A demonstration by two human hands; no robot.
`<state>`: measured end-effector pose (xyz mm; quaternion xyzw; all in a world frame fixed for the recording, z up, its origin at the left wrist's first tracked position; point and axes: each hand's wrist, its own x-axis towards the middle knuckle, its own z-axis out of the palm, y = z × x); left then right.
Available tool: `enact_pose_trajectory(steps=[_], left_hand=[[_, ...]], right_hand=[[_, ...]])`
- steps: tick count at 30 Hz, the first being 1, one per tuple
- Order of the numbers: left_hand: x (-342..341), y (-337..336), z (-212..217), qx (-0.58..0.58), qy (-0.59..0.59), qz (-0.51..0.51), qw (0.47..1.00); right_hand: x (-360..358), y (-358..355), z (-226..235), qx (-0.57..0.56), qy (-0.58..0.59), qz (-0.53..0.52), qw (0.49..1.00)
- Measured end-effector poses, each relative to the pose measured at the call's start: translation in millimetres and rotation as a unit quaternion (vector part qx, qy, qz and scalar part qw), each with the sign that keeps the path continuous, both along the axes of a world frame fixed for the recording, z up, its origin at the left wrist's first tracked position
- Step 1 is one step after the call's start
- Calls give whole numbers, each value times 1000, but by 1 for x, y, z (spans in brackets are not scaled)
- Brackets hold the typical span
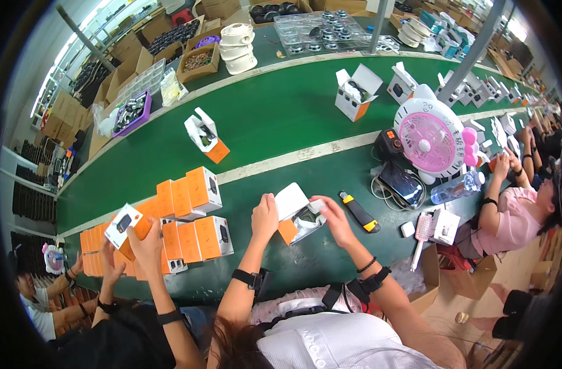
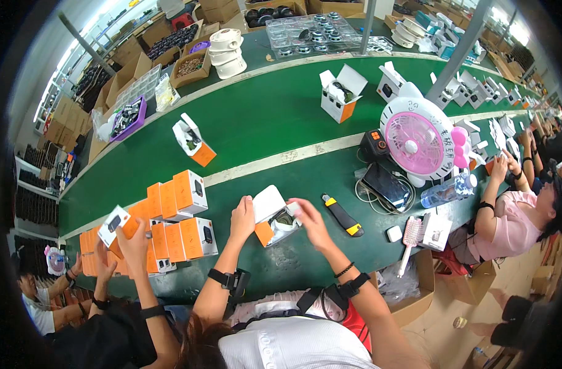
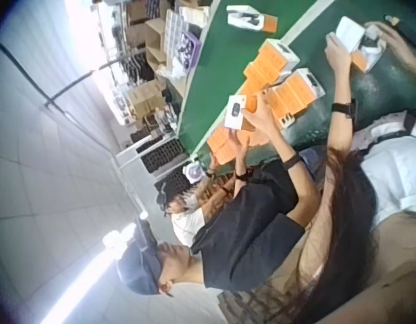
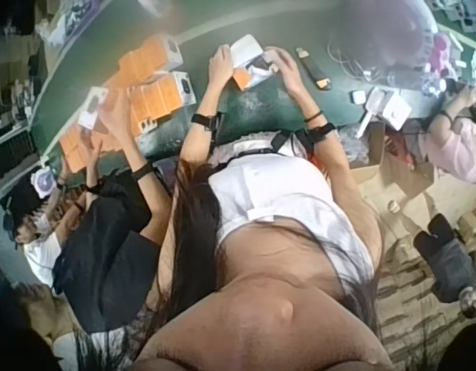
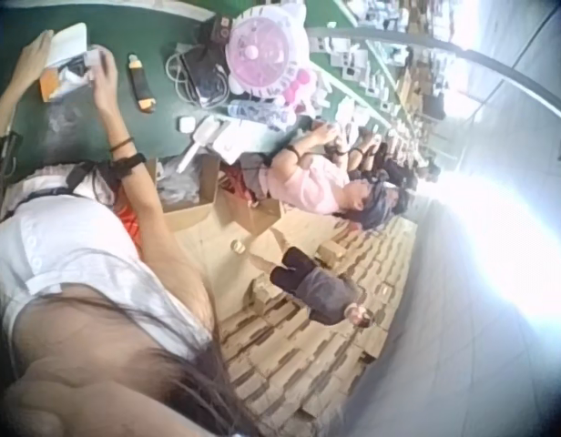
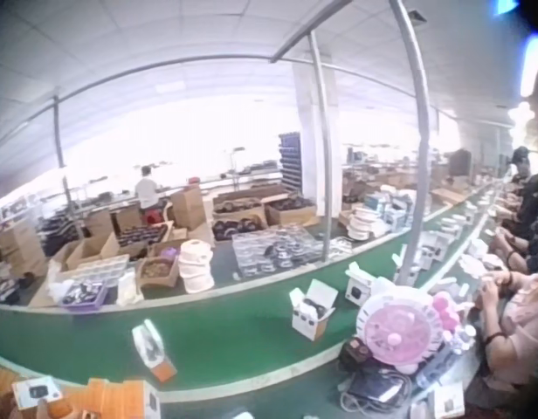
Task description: Assemble and pack electronic components into small cardboard boxes on a factory production line.
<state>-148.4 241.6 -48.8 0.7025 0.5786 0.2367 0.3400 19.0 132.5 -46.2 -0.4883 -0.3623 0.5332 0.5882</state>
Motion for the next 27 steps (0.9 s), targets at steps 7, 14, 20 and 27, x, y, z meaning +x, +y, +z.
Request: enact_pose_trajectory(steps=[7,14,20,27], left_hand=[[-10,-37,37,-164,-53,56,983],[-18,-69,21,-185,-172,-4,968],[-45,-70,-14,-363,-410,117,829],[-16,-73,-33,-385,-426,129,809]], right_hand=[[7,-14,-34,-119,249,-27,961],[19,-17,-36,-106,256,-10,961],[37,-13,-40,-180,117,83,973],[53,-1,-33,-117,176,96,973]])
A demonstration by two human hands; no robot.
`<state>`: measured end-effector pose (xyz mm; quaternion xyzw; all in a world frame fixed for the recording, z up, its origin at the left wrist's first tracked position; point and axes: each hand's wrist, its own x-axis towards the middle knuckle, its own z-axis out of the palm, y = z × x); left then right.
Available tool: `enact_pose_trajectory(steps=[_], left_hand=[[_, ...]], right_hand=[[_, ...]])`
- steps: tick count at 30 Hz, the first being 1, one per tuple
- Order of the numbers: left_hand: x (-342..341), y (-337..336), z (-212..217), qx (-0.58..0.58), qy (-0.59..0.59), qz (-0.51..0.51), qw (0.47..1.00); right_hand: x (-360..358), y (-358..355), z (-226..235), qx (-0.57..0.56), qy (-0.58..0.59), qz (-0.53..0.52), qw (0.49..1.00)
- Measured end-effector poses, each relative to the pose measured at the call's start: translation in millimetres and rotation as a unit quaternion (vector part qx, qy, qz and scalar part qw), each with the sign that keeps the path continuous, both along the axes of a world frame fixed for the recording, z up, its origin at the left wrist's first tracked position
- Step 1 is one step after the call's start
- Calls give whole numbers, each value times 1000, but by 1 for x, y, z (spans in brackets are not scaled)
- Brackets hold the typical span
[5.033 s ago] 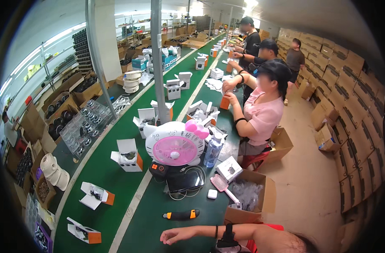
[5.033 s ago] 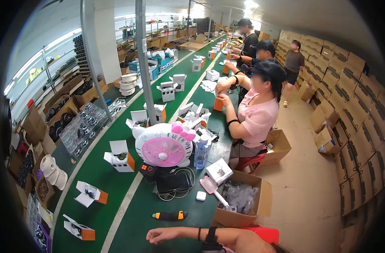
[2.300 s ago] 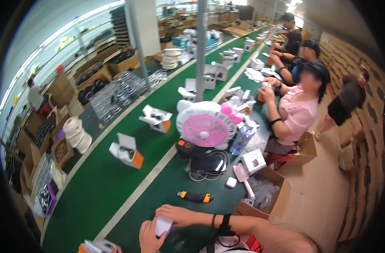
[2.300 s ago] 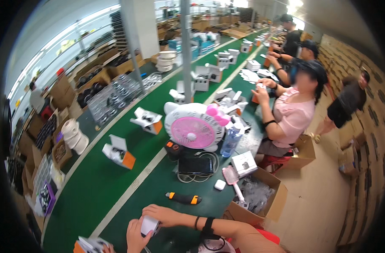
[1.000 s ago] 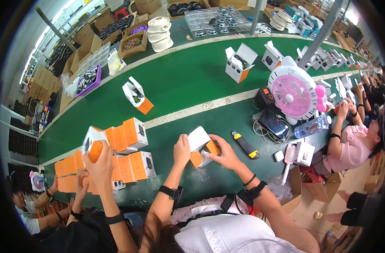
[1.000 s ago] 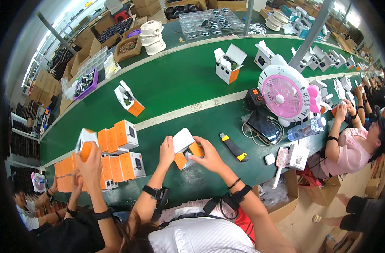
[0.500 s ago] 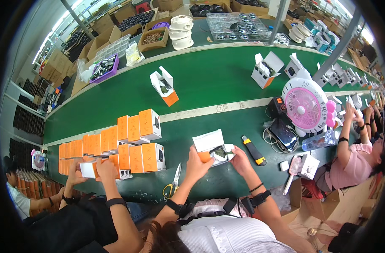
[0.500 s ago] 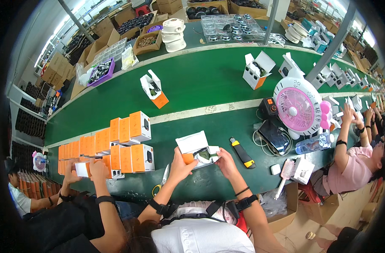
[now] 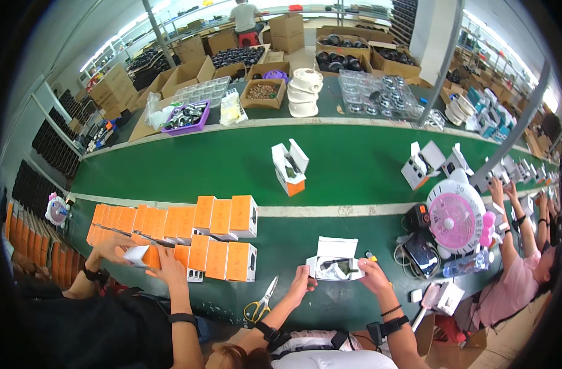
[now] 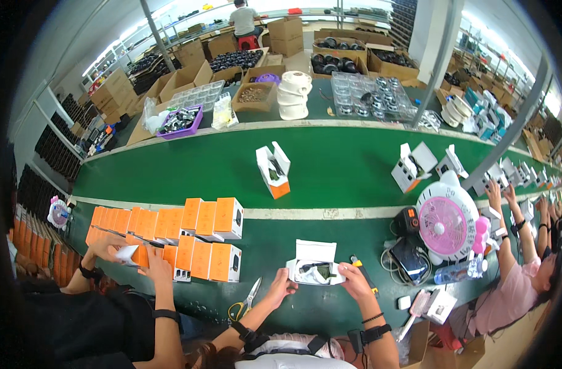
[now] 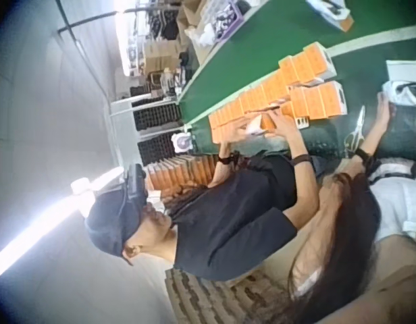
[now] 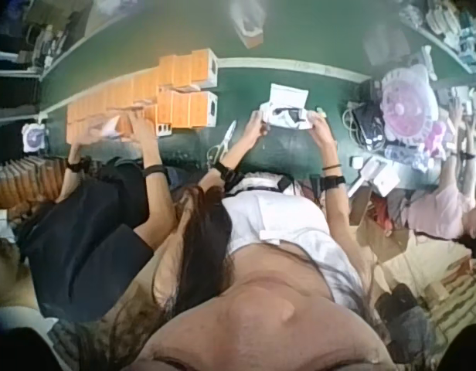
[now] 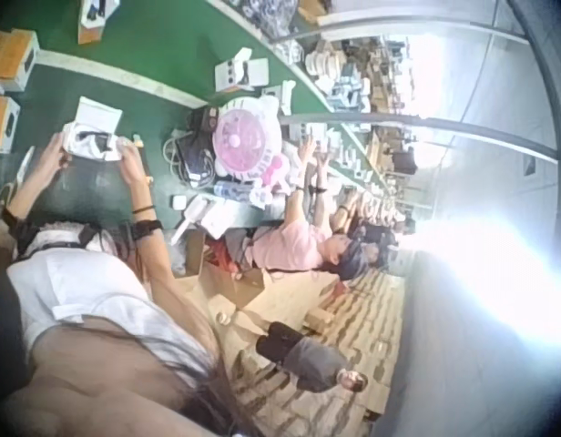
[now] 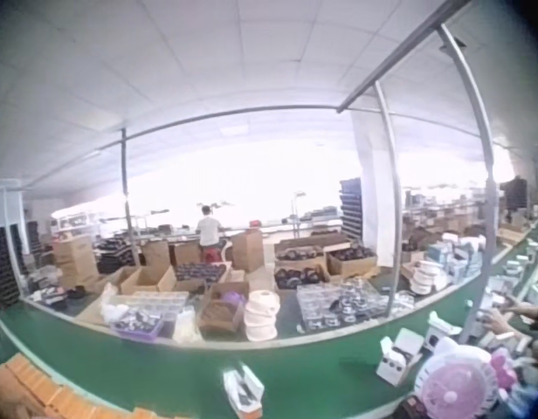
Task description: Assemble and pack electronic components into small cardboard boxes on a factory production line.
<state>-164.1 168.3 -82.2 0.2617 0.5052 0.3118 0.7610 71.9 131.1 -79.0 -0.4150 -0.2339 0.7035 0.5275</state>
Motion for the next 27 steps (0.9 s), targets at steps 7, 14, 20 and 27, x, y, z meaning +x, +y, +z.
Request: enact_pose_trajectory(steps=[7,14,20,27], left_hand=[[-92,26,63,434,497,82,747],[-146,6,61,310,724,-88,610],[-141,-1,56,371,698,-40,611],[-121,-8,70,380,671,-64,633]], right_hand=[[45,97,39,79,48,-41,995],[57,215,4,88,-50,-131,986],[33,170,-4,-17,-14,-220,975],[-6,57,24,43,-154,-96,982]])
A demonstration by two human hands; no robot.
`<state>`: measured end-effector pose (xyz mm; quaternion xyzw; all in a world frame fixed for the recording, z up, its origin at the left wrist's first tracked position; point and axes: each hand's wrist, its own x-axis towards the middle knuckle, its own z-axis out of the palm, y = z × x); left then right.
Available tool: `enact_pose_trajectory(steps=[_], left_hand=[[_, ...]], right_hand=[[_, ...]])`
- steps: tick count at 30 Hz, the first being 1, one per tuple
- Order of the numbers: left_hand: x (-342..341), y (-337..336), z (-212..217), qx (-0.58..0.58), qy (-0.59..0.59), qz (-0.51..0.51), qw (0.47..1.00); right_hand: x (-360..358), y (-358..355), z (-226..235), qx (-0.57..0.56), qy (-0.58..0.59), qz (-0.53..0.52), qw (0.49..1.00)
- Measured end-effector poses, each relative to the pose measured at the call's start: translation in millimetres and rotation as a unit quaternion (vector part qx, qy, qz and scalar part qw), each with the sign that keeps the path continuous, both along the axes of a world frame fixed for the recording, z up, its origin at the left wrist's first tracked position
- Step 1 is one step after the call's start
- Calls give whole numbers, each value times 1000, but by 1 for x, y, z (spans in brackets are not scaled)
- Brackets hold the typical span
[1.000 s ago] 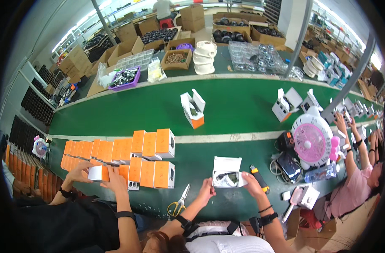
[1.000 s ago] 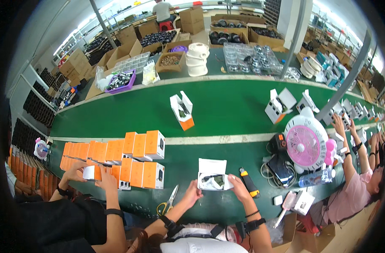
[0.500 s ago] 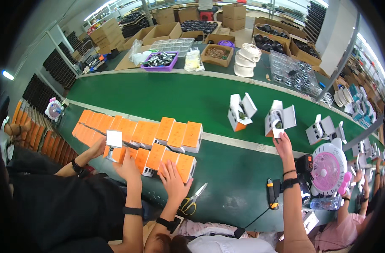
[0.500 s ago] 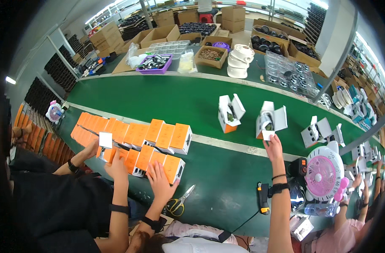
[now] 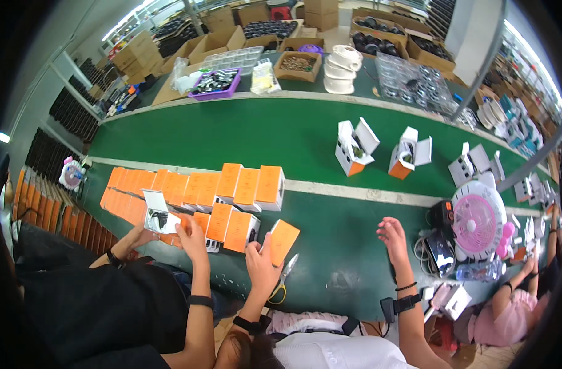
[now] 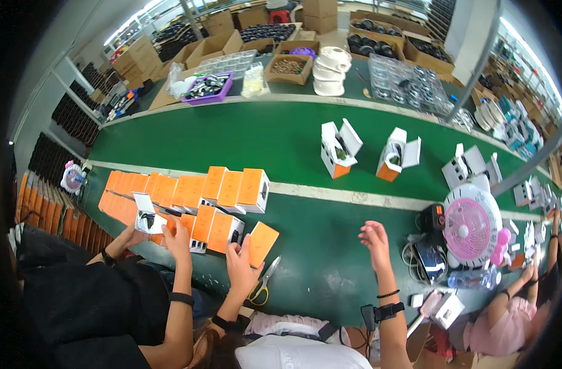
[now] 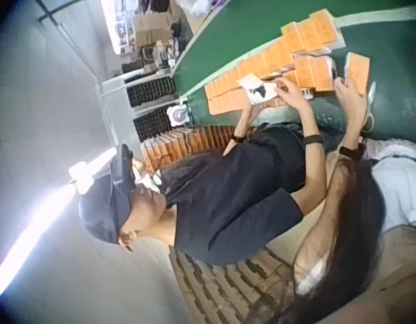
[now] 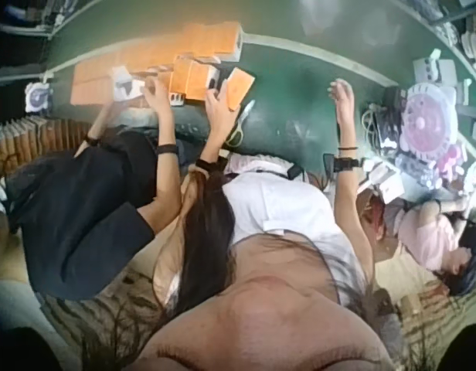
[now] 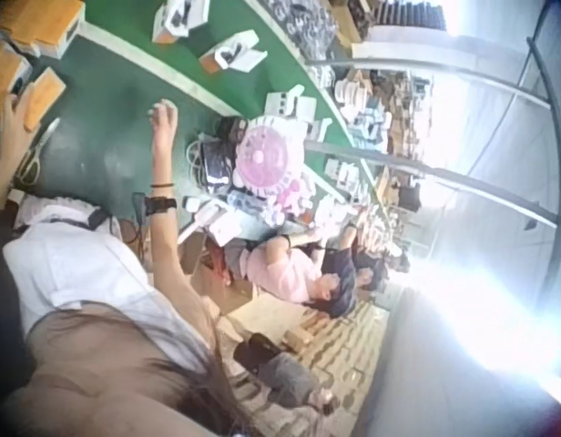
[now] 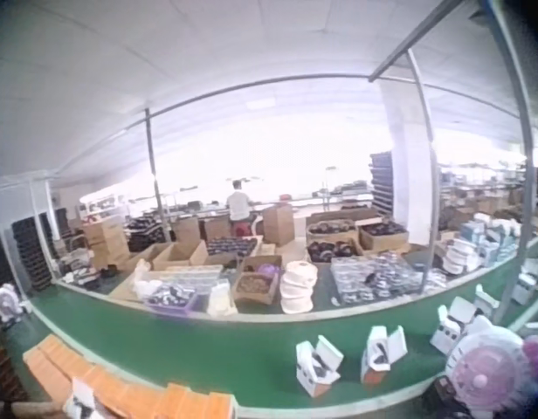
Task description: Assemble and pack electronic components into small cardboard boxes on a factory production line.
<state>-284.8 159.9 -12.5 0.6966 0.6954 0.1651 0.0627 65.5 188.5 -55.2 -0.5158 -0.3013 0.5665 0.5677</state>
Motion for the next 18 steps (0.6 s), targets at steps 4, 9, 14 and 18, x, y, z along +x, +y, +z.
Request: enact_pose_trajectory(steps=[4,9,14,18], left_hand=[[17,20,16,50,-171,-59,982],[63,41,25,62,-226,-237,943],[105,45,27,-5,-190,-352,917],[104,47,33,14,-118,-370,921]], right_hand=[[-21,-42,16,-7,-106,14,994],[-51,-64,38,88,-304,102,943],[-68,-62,53,119,-401,78,905],[-74,-54,57,107,-429,77,894]])
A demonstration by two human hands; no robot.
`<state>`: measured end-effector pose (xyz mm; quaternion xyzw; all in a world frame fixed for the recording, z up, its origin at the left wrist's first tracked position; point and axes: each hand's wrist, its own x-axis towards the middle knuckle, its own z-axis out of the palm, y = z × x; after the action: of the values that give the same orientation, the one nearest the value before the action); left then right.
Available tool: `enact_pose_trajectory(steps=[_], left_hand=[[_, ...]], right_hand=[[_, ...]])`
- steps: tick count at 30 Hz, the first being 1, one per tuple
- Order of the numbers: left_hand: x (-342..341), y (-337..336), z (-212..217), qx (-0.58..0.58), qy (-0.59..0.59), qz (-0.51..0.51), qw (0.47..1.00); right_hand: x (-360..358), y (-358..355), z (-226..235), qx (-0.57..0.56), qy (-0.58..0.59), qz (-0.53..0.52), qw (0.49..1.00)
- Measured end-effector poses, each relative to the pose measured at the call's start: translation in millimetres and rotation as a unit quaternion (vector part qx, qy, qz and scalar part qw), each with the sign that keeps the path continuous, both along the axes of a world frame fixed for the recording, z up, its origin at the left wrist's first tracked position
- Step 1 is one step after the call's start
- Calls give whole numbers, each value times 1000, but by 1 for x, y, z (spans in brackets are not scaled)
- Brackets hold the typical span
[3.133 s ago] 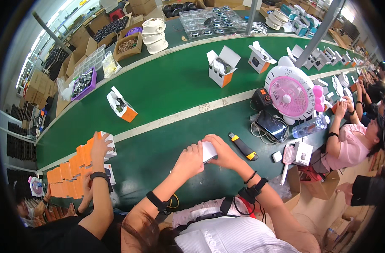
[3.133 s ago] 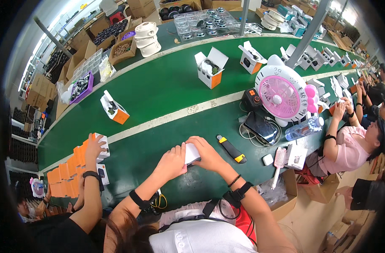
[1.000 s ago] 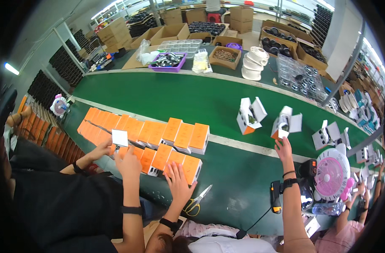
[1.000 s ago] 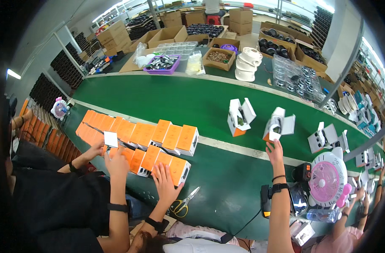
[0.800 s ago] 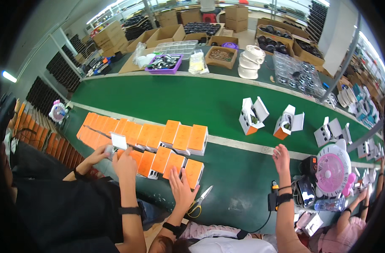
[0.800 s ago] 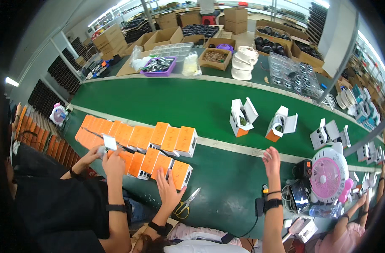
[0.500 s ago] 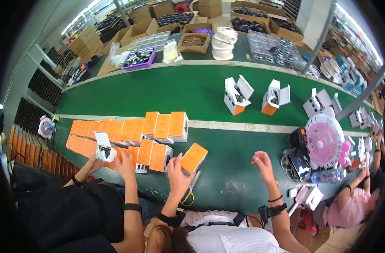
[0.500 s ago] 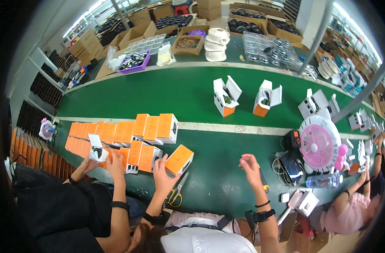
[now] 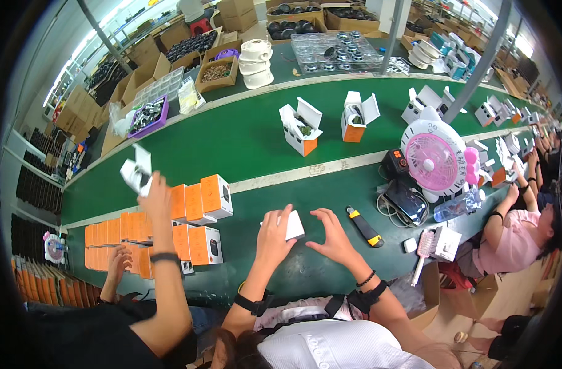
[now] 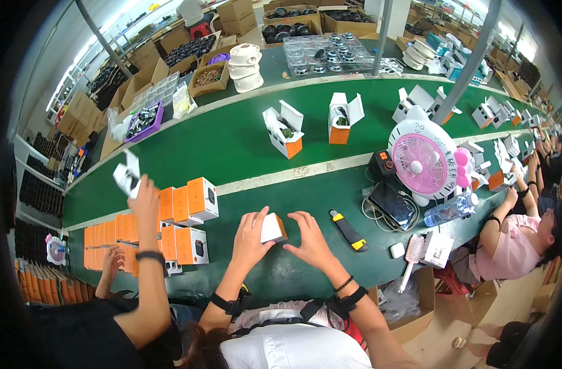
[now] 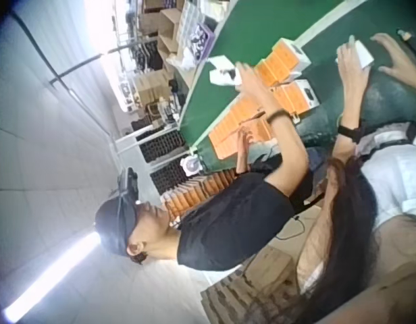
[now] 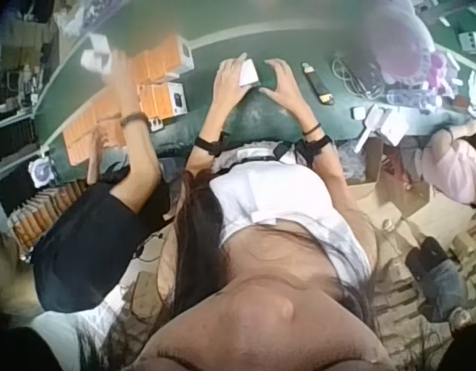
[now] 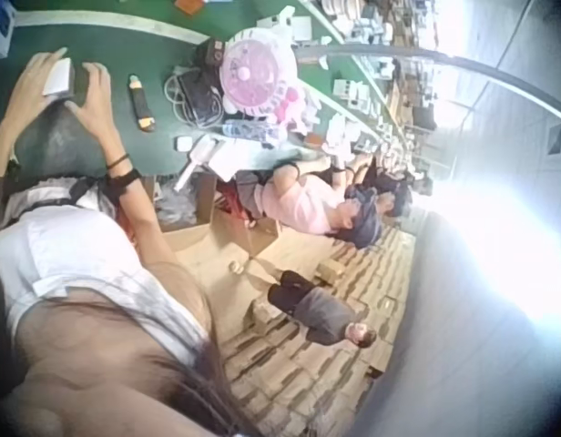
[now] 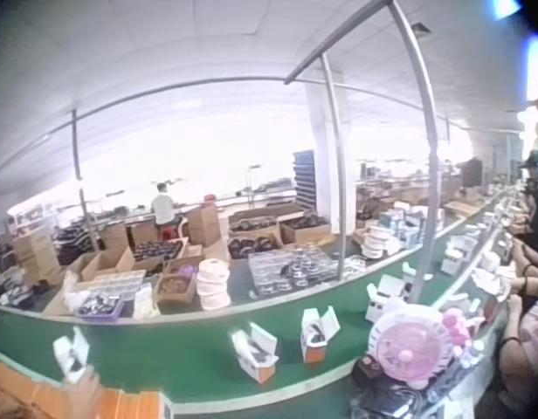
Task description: Assemble and pack electronic components into small cardboard boxes on a factory production line.
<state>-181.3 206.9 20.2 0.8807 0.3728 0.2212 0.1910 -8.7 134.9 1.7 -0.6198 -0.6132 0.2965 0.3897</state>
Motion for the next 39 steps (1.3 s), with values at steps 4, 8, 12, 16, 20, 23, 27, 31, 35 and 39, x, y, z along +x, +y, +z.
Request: enact_pose_trajectory(steps=[4,8,12,16,20,23,27,31,35,39], left_hand=[[-17,2,8,-3,26,26,999],[-19,0,10,34,10,9,999],[-21,-13,8,65,42,42,996],[-32,-44,0,192,28,7,981],[-47,-79,-14,79,77,-40,993],[-55,-83,-24,17,95,-66,993],[-59,-75,-34,-19,164,-82,983],[-55,-68,-32,4,103,-75,992],[-51,-51,-12,4,-127,96,987],[-42,-3,2,-171,-100,269,943]], right_hand=[[-10,12,-9,47,-19,24,998],[-18,29,-31,54,28,73,995],[-20,34,-56,-13,88,99,991],[-18,36,-66,14,52,88,995],[-18,35,-61,0,43,83,996],[-12,35,-54,-14,70,98,993],[0,44,-46,-44,130,170,976],[-9,47,-37,-42,57,154,986],[-37,42,-25,-7,-90,31,995],[-45,41,-17,-8,-135,-13,991]])
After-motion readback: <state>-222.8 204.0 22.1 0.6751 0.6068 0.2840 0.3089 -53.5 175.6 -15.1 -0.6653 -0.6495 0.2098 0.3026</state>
